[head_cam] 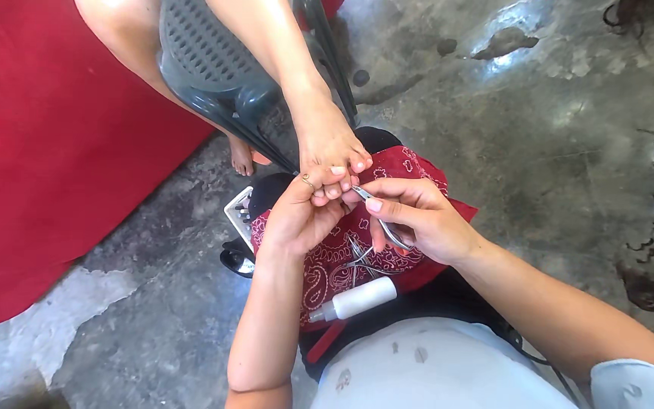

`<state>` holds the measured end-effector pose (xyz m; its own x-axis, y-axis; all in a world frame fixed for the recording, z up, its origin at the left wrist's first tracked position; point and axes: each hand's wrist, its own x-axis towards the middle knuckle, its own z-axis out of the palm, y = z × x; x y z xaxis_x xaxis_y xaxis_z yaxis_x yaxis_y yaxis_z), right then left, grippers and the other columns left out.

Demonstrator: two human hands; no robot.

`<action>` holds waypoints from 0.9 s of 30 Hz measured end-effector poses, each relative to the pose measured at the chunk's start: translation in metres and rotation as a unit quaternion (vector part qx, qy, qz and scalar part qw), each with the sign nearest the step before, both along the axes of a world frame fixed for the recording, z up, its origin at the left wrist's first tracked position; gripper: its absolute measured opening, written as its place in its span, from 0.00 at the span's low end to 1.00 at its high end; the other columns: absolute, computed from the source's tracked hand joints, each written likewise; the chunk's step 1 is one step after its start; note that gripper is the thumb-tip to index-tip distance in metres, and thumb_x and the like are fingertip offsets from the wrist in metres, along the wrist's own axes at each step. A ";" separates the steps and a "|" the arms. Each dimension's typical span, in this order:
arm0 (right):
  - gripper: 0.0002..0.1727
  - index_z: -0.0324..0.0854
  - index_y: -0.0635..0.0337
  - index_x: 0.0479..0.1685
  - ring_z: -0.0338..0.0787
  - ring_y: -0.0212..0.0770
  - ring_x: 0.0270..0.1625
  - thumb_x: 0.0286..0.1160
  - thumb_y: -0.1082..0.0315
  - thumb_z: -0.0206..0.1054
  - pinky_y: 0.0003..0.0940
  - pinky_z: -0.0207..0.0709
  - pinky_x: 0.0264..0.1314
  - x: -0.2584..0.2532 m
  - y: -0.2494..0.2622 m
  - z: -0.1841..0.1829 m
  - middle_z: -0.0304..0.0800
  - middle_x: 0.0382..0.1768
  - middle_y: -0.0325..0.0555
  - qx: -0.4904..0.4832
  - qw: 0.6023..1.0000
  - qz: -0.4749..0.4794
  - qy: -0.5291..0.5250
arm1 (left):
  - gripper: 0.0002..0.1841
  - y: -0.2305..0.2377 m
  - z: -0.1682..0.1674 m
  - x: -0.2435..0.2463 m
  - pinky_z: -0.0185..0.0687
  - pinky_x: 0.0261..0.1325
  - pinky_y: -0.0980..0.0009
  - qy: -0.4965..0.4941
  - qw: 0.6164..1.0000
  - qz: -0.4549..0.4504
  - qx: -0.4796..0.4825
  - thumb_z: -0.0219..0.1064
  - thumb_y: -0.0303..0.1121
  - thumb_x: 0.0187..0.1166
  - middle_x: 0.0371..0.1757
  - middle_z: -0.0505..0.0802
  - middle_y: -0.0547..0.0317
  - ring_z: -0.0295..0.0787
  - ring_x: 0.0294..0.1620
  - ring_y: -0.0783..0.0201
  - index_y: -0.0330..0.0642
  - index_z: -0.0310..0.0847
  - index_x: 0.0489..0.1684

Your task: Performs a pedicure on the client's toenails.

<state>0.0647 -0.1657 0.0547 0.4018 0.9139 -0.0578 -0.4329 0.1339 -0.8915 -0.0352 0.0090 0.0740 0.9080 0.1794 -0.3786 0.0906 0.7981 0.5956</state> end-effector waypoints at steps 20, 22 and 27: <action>0.17 0.84 0.65 0.61 0.73 0.25 0.14 0.90 0.68 0.52 0.17 0.71 0.15 -0.004 0.002 -0.008 0.77 0.16 0.36 0.029 0.999 -0.001 0.038 | 0.04 0.001 -0.001 0.001 0.89 0.45 0.72 -0.003 1.000 -0.003 -0.024 0.64 0.29 0.78 0.20 0.82 0.66 0.85 0.25 0.72 0.45 0.83 0.34; 0.17 0.83 0.66 0.61 0.73 0.26 0.13 0.90 0.67 0.52 0.17 0.70 0.14 -0.004 0.002 -0.008 0.76 0.16 0.36 0.032 0.999 0.001 0.043 | 0.04 0.001 -0.001 -0.001 0.88 0.45 0.72 -0.006 1.000 -0.002 -0.021 0.64 0.30 0.78 0.20 0.81 0.67 0.84 0.25 0.73 0.45 0.83 0.34; 0.16 0.82 0.66 0.63 0.79 0.25 0.15 0.91 0.69 0.53 0.14 0.70 0.14 -0.003 0.002 -0.008 0.89 0.24 0.44 0.041 0.998 0.014 0.054 | 0.04 0.000 0.000 0.000 0.87 0.44 0.74 -0.015 1.000 -0.003 -0.014 0.63 0.29 0.78 0.20 0.81 0.67 0.83 0.24 0.74 0.45 0.83 0.34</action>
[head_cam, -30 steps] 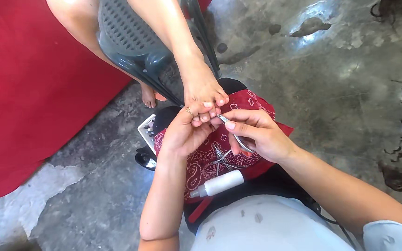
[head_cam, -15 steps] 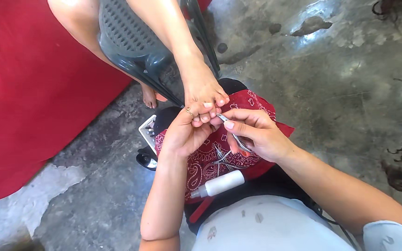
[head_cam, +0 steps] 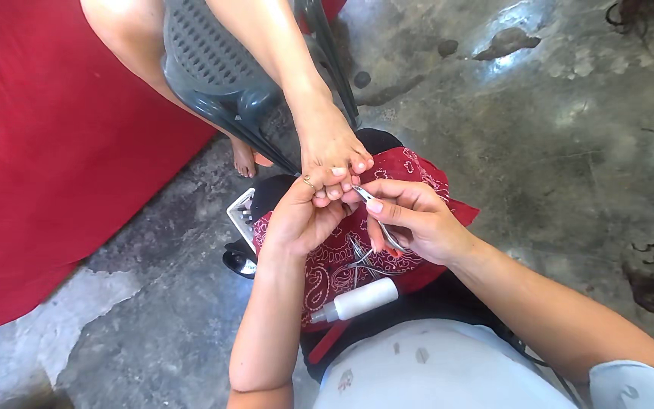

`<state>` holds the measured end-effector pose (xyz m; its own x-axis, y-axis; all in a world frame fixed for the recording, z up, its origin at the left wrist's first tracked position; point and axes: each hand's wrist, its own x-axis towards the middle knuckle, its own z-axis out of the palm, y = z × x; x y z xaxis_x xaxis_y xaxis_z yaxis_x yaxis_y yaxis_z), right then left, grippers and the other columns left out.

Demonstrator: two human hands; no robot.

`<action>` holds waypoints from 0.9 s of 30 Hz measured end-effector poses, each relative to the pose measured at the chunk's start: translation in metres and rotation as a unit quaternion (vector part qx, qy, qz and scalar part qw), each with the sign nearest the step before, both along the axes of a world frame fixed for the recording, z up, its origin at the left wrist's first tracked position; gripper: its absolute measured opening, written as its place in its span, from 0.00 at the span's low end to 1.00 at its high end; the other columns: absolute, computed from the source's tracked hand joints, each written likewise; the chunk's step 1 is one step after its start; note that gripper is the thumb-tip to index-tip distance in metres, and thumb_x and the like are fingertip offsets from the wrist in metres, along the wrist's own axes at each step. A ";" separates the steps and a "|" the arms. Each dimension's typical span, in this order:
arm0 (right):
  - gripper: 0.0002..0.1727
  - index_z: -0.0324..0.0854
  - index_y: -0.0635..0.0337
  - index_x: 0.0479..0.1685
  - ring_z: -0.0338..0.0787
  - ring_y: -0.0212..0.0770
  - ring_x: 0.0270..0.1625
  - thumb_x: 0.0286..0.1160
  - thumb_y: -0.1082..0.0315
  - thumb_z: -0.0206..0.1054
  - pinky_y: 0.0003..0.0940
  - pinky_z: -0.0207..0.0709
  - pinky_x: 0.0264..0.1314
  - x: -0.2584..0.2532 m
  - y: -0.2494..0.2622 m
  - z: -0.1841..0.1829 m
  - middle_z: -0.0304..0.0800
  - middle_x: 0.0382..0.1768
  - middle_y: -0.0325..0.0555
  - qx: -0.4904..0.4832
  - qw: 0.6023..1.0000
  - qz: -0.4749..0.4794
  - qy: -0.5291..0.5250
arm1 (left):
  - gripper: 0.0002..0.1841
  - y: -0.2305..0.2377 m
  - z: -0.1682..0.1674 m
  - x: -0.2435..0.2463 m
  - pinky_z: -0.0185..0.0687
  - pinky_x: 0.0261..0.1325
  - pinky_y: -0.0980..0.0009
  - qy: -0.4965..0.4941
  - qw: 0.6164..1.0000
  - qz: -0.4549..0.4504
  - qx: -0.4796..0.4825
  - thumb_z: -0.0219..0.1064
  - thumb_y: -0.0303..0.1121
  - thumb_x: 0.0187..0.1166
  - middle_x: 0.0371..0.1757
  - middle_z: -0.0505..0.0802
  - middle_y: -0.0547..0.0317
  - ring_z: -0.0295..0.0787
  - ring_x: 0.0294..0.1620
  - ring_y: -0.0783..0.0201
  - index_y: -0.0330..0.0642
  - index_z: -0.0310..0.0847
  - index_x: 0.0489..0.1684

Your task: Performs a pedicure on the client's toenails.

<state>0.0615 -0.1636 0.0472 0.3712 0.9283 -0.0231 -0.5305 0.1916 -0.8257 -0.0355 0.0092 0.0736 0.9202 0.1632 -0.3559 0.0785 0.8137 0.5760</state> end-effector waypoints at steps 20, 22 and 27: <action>0.18 0.81 0.60 0.42 0.67 0.24 0.10 0.93 0.62 0.47 0.17 0.65 0.12 -0.001 0.006 0.002 0.68 0.11 0.33 0.025 0.997 -0.035 0.061 | 0.09 -0.001 0.002 0.001 0.89 0.46 0.68 0.025 0.999 -0.018 0.022 0.64 0.35 0.79 0.24 0.85 0.66 0.87 0.31 0.70 0.46 0.85 0.29; 0.18 0.78 0.55 0.42 0.72 0.25 0.14 0.94 0.56 0.47 0.18 0.71 0.18 -0.006 0.004 -0.001 0.71 0.14 0.32 0.051 0.995 -0.010 0.081 | 0.08 -0.001 0.004 0.001 0.88 0.45 0.69 0.031 0.998 -0.024 0.045 0.64 0.36 0.79 0.26 0.85 0.66 0.88 0.33 0.70 0.48 0.86 0.31; 0.15 0.84 0.52 0.47 0.81 0.26 0.27 0.92 0.58 0.53 0.19 0.75 0.32 -0.027 0.005 -0.010 0.87 0.29 0.39 0.047 0.984 0.037 0.166 | 0.10 -0.001 0.004 0.000 0.87 0.39 0.74 0.023 0.998 -0.019 0.058 0.62 0.35 0.81 0.24 0.84 0.67 0.86 0.28 0.74 0.48 0.85 0.30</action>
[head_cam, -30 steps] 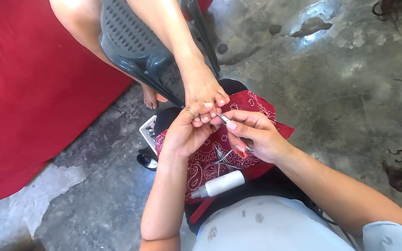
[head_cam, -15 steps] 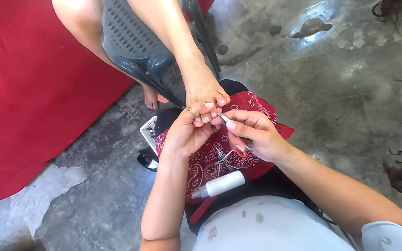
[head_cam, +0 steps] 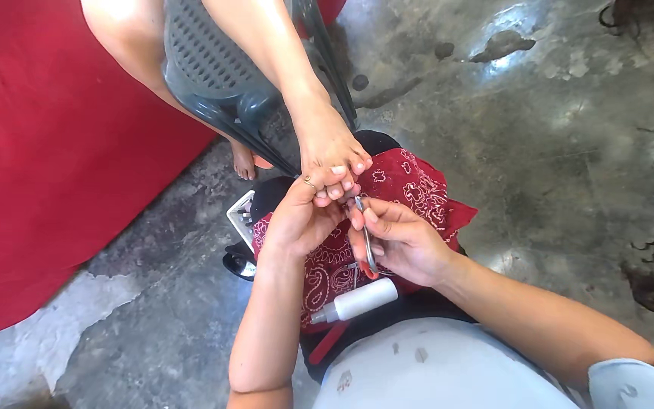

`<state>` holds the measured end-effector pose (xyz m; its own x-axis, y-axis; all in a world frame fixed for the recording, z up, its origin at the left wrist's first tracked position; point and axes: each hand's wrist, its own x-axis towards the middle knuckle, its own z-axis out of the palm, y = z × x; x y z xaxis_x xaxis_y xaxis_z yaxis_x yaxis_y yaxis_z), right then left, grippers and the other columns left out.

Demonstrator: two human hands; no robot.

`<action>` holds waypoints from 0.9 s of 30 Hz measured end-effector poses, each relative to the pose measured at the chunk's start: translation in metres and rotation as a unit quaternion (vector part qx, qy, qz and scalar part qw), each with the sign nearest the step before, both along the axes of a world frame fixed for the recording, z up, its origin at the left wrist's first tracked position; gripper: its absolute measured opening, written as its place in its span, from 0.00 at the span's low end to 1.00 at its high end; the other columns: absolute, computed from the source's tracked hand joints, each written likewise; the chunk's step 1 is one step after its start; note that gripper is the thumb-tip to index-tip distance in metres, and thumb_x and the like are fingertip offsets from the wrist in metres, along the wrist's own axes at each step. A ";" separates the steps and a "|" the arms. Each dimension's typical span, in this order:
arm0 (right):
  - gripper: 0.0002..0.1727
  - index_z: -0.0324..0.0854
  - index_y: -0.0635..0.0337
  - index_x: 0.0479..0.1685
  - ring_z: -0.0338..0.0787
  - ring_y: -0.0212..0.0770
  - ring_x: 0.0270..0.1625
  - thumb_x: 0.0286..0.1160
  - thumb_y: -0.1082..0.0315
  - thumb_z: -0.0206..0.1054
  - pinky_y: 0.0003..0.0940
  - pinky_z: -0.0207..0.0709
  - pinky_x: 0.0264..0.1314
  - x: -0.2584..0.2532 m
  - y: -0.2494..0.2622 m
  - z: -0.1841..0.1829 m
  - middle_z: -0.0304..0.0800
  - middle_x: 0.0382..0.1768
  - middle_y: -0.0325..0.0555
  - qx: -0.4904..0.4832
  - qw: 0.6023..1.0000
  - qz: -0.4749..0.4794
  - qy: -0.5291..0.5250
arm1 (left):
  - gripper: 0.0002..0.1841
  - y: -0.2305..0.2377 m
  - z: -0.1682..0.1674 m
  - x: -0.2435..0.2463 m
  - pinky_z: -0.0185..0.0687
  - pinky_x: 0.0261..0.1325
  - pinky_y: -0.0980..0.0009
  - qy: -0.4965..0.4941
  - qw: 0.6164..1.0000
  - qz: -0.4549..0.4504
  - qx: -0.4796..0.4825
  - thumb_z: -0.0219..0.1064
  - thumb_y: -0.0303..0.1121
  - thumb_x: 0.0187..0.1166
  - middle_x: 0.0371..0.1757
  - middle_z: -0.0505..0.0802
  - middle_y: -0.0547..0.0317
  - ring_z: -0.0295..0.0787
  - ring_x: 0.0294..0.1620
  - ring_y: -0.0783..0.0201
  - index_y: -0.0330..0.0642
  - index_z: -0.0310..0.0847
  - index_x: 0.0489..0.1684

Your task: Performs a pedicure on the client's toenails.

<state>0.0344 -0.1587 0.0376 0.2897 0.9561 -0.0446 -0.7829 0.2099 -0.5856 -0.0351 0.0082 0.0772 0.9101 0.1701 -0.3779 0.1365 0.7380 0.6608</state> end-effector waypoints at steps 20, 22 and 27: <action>0.15 0.84 0.55 0.53 0.74 0.25 0.17 0.93 0.60 0.52 0.17 0.73 0.21 -0.003 0.008 0.004 0.80 0.23 0.38 -0.027 0.997 -0.061 0.044 | 0.06 -0.001 -0.005 0.000 0.83 0.38 0.79 -0.032 0.999 0.015 -0.032 0.64 0.29 0.79 0.19 0.80 0.69 0.80 0.23 0.76 0.46 0.83 0.30; 0.13 0.82 0.55 0.52 0.74 0.26 0.17 0.93 0.60 0.53 0.18 0.74 0.22 -0.005 0.008 0.004 0.75 0.21 0.36 -0.019 0.996 -0.069 0.046 | 0.05 0.000 -0.006 0.000 0.84 0.40 0.78 -0.033 0.999 0.014 -0.031 0.64 0.28 0.78 0.20 0.80 0.69 0.81 0.24 0.76 0.46 0.83 0.33; 0.13 0.81 0.57 0.55 0.73 0.25 0.17 0.93 0.63 0.51 0.17 0.72 0.22 -0.006 0.008 0.002 0.72 0.19 0.34 0.006 0.996 -0.073 0.059 | 0.05 -0.001 -0.005 0.001 0.84 0.40 0.78 -0.027 0.999 0.021 -0.033 0.64 0.28 0.79 0.19 0.80 0.68 0.81 0.23 0.76 0.45 0.84 0.33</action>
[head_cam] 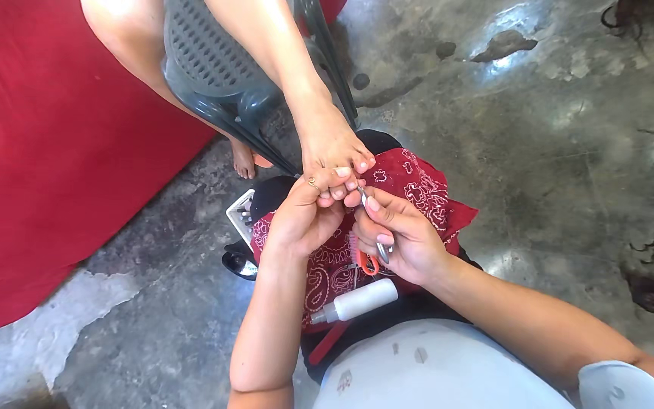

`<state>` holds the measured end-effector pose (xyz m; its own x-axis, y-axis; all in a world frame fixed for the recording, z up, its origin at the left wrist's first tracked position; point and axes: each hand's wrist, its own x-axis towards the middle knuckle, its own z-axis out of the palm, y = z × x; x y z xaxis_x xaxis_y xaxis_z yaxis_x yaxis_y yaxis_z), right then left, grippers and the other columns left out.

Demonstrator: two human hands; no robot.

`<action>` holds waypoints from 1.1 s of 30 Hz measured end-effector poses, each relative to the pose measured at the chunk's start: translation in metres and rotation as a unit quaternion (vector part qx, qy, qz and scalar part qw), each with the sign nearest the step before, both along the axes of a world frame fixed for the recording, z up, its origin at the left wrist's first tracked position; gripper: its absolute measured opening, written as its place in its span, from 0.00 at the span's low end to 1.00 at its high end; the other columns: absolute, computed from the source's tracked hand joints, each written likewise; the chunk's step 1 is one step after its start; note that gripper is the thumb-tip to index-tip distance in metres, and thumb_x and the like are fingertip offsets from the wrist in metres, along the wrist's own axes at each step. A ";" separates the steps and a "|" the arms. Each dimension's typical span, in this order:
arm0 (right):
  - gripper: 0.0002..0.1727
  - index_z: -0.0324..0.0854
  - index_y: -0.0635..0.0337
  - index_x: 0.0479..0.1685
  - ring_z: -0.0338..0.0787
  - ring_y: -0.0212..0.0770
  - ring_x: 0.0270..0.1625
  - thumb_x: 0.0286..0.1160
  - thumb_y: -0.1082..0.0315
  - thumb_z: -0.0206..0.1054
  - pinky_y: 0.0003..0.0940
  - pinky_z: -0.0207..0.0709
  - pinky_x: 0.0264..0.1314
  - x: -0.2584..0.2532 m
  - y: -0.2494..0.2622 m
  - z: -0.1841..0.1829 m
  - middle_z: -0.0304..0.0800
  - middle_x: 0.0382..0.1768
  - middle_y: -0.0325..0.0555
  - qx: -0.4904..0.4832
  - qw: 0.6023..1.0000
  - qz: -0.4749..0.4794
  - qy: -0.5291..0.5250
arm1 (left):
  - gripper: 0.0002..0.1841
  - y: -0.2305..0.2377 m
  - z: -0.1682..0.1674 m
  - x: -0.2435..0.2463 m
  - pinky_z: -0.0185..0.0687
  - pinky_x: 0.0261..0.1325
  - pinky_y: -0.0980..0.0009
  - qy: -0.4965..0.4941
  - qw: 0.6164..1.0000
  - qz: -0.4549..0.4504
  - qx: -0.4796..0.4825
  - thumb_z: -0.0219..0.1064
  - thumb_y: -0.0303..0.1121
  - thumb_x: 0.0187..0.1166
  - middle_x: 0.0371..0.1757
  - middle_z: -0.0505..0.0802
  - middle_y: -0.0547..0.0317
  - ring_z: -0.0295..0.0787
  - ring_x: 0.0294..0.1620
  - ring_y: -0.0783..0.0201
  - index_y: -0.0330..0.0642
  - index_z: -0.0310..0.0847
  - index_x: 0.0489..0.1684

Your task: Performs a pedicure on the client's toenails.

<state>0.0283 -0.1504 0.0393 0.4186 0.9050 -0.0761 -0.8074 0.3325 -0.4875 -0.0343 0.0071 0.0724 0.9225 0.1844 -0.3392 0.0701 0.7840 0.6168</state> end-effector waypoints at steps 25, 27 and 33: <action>0.15 0.85 0.58 0.51 0.73 0.22 0.16 0.92 0.64 0.53 0.14 0.69 0.19 0.007 -0.001 0.006 0.83 0.23 0.39 -0.045 0.997 -0.012 -0.067 | 0.06 -0.001 0.003 0.007 0.85 0.43 0.78 0.017 1.000 -0.002 -0.003 0.62 0.26 0.78 0.21 0.82 0.66 0.83 0.25 0.74 0.43 0.84 0.32; 0.14 0.84 0.58 0.51 0.73 0.24 0.16 0.92 0.64 0.52 0.16 0.71 0.20 0.007 -0.001 0.005 0.76 0.19 0.35 -0.033 0.998 -0.006 -0.048 | 0.05 0.000 0.001 0.006 0.84 0.44 0.77 0.010 1.000 0.001 -0.004 0.63 0.26 0.78 0.21 0.81 0.67 0.82 0.26 0.74 0.43 0.83 0.34; 0.15 0.84 0.59 0.56 0.73 0.24 0.17 0.91 0.64 0.52 0.16 0.71 0.20 0.006 -0.002 0.003 0.78 0.20 0.36 -0.025 0.998 -0.009 -0.050 | 0.05 -0.001 0.002 0.005 0.85 0.42 0.77 0.016 1.000 0.007 -0.001 0.64 0.26 0.76 0.20 0.81 0.68 0.82 0.24 0.75 0.45 0.83 0.31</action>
<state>0.0339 -0.1529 0.0425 0.4431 0.8931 -0.0776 -0.7472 0.3201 -0.5824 -0.0297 0.0057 0.0745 0.9087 0.1965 -0.3684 0.0781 0.7868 0.6123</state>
